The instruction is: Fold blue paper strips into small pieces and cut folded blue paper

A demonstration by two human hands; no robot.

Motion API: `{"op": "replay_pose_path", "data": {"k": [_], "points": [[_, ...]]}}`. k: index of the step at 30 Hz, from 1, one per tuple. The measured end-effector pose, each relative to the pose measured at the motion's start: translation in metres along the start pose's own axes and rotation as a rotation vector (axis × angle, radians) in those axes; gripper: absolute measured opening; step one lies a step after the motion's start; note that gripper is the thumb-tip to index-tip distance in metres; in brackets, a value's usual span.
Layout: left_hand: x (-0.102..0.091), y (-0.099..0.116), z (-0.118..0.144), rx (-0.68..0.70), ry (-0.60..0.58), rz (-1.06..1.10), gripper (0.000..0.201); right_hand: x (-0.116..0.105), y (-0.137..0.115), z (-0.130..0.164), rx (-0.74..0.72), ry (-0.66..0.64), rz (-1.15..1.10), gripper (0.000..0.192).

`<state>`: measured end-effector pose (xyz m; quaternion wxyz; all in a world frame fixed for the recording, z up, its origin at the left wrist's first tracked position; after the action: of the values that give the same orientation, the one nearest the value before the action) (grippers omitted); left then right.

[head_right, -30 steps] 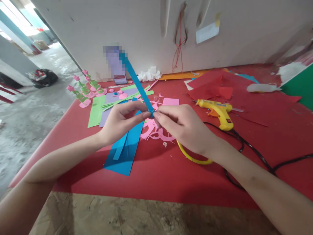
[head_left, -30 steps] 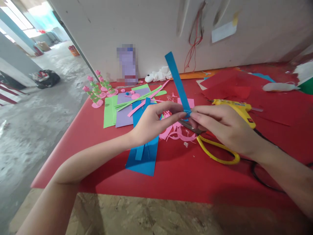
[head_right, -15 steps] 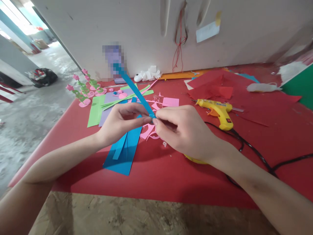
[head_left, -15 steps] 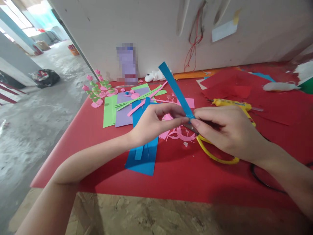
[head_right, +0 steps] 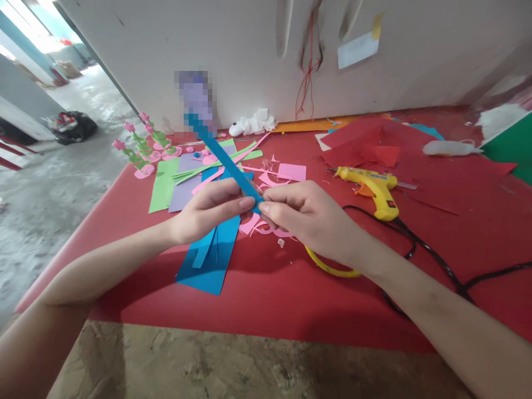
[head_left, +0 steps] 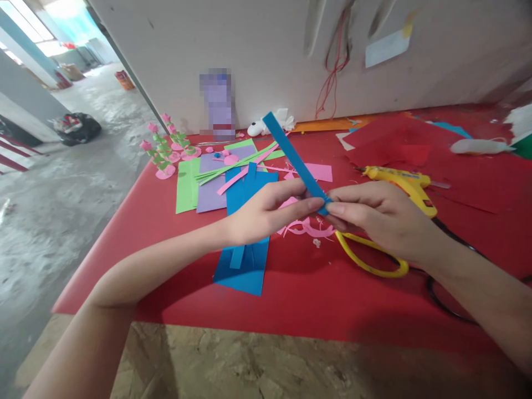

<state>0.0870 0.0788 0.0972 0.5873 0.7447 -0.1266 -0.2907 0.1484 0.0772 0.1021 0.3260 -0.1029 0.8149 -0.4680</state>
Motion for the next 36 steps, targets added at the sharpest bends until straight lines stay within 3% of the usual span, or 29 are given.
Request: {"op": "replay_pose_path", "data": {"k": [7, 11, 16, 20, 29, 36], "points": [[-0.008, 0.014, 0.004, 0.113, 0.108, -0.093, 0.026, -0.007, -0.004, 0.002, -0.002, 0.039, 0.135, 0.029], [-0.007, 0.026, 0.008, 0.234, 0.195, -0.273, 0.029, -0.007, -0.004, 0.002, -0.039, 0.052, 0.075, 0.031], [-0.007, 0.034, 0.012, 0.32, 0.243, -0.372, 0.022, -0.008, 0.006, 0.005, 0.057, 0.103, 0.01, 0.033], [-0.022, 0.029, 0.009, 0.242, 0.336, -0.281, 0.016, -0.007, 0.015, 0.007, 0.11, 0.128, -0.129, 0.028], [-0.036, 0.011, 0.004, 0.131, 0.373, -0.013, 0.003, 0.002, 0.023, 0.007, 0.191, 0.137, -0.373, 0.029], [-0.031, 0.03, 0.011, 0.332, 0.345, -0.119, 0.008, 0.006, 0.022, 0.01, 0.213, 0.203, -0.5, 0.029]]}}
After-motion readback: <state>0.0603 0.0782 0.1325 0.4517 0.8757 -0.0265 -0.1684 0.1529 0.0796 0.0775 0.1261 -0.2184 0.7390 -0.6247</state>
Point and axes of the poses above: each hand's wrist, its own z-axis away from the middle knuckle, its own x-axis out of the palm, y = z × x, the point moved 10 cm from there along -z, towards the middle knuckle, and after that the axes turned 11 degrees about -x, right-handed, at the moved point
